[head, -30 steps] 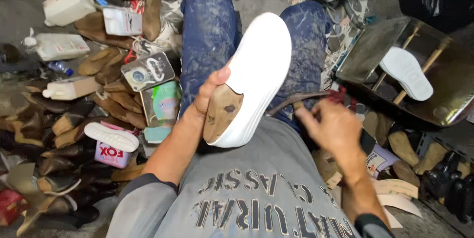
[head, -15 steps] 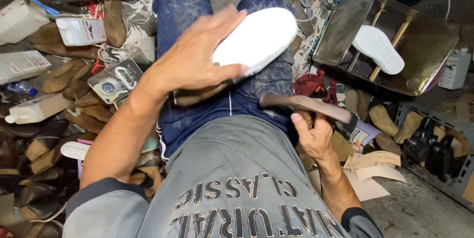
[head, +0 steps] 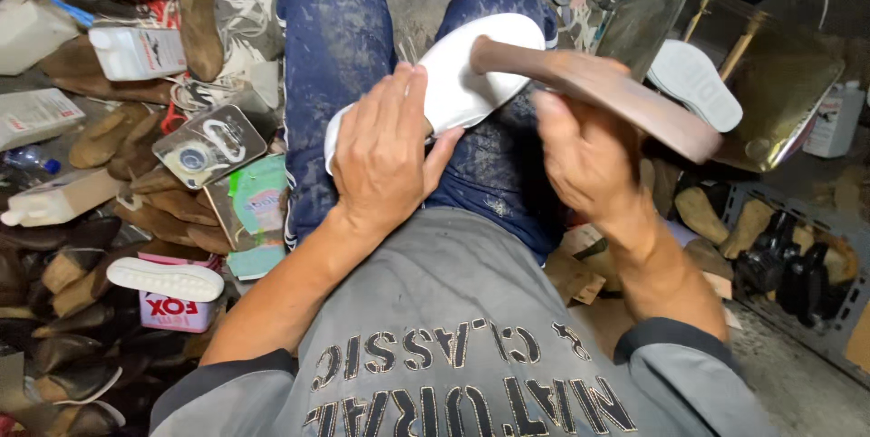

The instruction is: The person applies a substance to the sole of a white slip-on shoe using a small stick. They then use a hammer to repeatedly tap and secure the sole to the shoe's upper, working on different sections of the shoe.

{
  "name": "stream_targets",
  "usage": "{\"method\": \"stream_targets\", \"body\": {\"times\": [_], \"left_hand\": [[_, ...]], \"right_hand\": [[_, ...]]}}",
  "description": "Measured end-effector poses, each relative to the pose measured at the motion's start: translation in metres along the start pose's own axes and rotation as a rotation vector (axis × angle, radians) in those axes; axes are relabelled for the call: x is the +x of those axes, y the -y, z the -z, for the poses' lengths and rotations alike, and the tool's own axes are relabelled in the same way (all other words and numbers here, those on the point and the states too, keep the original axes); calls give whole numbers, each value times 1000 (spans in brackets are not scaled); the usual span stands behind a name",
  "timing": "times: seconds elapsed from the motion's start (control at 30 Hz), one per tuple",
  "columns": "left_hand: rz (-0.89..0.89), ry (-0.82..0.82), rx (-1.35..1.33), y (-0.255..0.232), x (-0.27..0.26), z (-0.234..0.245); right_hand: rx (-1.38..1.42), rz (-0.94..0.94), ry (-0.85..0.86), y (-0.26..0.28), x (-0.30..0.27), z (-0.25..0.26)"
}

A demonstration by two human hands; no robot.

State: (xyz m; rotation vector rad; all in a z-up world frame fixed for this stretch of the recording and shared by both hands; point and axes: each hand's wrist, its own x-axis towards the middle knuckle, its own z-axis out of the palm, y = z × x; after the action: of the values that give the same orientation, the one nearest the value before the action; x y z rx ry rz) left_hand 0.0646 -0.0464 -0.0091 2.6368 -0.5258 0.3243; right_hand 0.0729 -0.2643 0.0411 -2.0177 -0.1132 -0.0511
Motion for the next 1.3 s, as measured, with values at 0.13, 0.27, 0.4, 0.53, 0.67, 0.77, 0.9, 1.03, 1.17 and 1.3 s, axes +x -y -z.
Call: {"method": "stream_targets", "body": {"times": [0.13, 0.27, 0.4, 0.53, 0.67, 0.77, 0.9, 1.03, 1.17, 1.3], "left_hand": [[-20, -4, 21, 2, -3, -4], [-16, -16, 11, 3, 0, -5], [-7, 11, -23, 9, 8, -5], [11, 83, 8, 12, 13, -5], [15, 126, -7, 15, 17, -5], [-15, 117, 7, 18, 20, -3], [-51, 116, 38, 17, 16, -1], [-36, 91, 53, 14, 12, -5], [-34, 55, 68, 13, 13, -5], [-14, 55, 48, 15, 6, -9]], "right_hand": [[-156, 215, 322, 47, 54, -1], [-249, 284, 237, 34, 51, -5], [-385, 176, 236, 5, 23, -3], [-718, 336, 189, -24, -26, -7], [-486, 66, 42, -27, -51, -27], [-595, -122, -19, -82, -103, -37], [-148, -68, 204, 3, -37, -13], [-192, 120, -34, -11, -29, -12], [-217, 203, 115, 12, 2, -5], [-443, 204, -26, -2, -4, -10]]}}
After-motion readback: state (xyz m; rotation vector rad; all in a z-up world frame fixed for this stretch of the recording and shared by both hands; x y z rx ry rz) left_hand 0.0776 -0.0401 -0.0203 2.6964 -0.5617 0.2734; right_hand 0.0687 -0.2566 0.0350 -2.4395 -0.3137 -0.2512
